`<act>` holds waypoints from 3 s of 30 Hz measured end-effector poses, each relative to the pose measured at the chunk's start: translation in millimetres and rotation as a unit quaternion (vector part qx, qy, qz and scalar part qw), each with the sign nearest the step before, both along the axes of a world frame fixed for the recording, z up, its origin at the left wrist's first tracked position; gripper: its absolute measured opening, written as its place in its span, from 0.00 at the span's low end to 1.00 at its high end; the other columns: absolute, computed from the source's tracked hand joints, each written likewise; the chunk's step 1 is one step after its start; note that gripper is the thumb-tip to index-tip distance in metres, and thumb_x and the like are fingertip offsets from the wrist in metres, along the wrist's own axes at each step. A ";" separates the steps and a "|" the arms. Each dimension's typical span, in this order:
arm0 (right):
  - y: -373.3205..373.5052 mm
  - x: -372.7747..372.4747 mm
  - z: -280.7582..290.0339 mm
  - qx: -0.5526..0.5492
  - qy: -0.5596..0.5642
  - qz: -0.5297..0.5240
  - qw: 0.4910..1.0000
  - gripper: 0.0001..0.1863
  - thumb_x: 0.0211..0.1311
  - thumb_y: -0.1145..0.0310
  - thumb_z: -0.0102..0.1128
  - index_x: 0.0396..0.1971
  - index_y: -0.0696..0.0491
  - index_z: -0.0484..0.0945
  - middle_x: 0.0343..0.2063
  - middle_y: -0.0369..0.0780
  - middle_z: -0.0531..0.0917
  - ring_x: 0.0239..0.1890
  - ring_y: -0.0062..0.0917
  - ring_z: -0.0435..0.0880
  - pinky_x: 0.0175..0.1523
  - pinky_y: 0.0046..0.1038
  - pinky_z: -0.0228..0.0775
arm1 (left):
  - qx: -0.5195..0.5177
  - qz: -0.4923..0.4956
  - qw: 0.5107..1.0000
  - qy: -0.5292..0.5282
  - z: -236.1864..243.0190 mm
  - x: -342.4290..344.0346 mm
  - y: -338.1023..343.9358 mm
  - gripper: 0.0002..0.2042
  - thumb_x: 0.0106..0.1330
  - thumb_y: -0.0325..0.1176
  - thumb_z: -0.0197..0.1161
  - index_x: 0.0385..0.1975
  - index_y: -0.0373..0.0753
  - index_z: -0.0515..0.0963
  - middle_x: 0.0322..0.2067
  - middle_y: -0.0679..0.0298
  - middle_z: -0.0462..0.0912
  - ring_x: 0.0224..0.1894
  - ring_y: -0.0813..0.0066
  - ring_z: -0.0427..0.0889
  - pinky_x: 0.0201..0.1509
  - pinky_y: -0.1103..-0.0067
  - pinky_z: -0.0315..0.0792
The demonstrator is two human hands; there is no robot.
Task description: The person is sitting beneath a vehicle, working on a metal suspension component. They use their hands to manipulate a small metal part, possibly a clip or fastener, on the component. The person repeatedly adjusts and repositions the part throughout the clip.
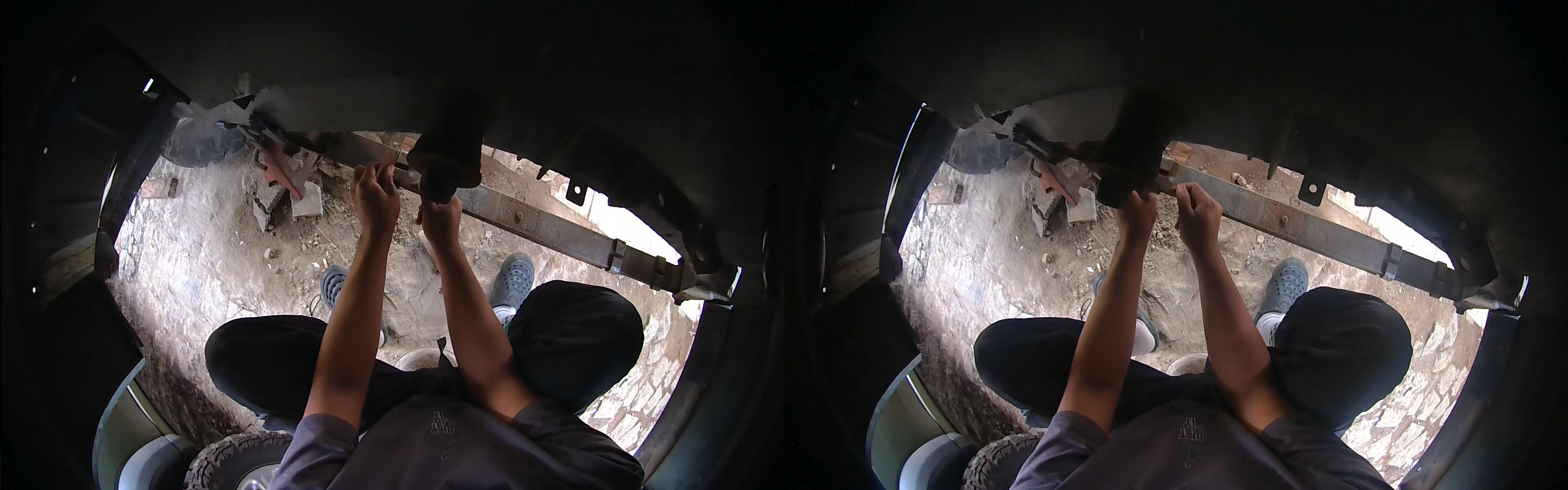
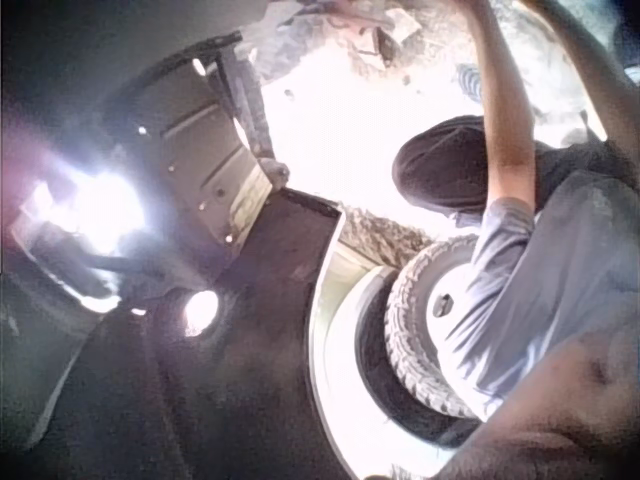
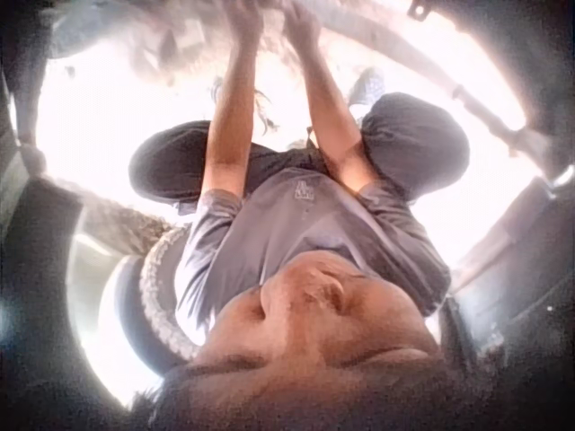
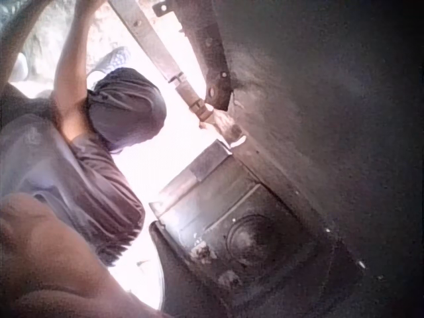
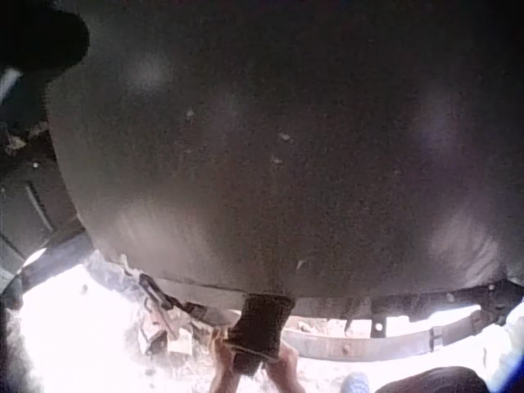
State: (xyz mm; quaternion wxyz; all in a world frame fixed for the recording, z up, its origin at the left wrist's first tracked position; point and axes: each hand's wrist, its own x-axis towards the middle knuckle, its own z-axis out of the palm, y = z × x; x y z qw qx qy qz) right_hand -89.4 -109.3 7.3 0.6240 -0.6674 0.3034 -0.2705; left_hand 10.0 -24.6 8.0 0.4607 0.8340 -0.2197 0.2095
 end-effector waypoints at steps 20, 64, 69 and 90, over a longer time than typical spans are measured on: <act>-6.7 -3.7 -9.3 -0.092 0.045 -0.002 0.995 0.14 0.76 0.62 0.58 0.37 0.57 0.86 0.23 0.43 0.84 0.24 0.25 0.85 0.34 0.30 0.74 | 0.008 -0.016 1.000 -0.019 7.8 -11.7 12.8 0.08 0.69 0.33 0.69 0.36 0.34 0.85 0.34 0.51 0.83 0.38 0.48 0.84 0.41 0.60 0.76; -4.0 -13.8 10.5 -0.041 0.000 0.038 0.998 0.13 0.76 0.61 0.60 0.39 0.57 0.86 0.20 0.37 0.82 0.17 0.18 0.81 0.26 0.26 0.71 | -0.035 -0.022 0.994 0.097 2.5 -13.9 11.7 0.08 0.67 0.31 0.69 0.34 0.32 0.82 0.36 0.49 0.84 0.43 0.45 0.83 0.49 0.56 0.73; -4.0 -10.6 3.2 -0.038 0.001 0.040 0.999 0.13 0.76 0.63 0.60 0.39 0.57 0.85 0.20 0.37 0.82 0.17 0.18 0.80 0.26 0.26 0.71 | 0.021 0.012 0.995 0.097 8.4 -3.2 -4.4 0.07 0.67 0.29 0.69 0.34 0.32 0.82 0.35 0.49 0.83 0.40 0.45 0.83 0.44 0.57 0.75; -5.7 -12.2 0.5 -0.024 -0.014 0.037 0.999 0.13 0.75 0.62 0.62 0.39 0.58 0.85 0.19 0.37 0.82 0.17 0.18 0.81 0.25 0.25 0.71 | -0.006 0.010 0.993 0.121 1.2 -16.8 11.0 0.10 0.67 0.32 0.70 0.32 0.30 0.80 0.35 0.47 0.83 0.41 0.43 0.83 0.48 0.55 0.74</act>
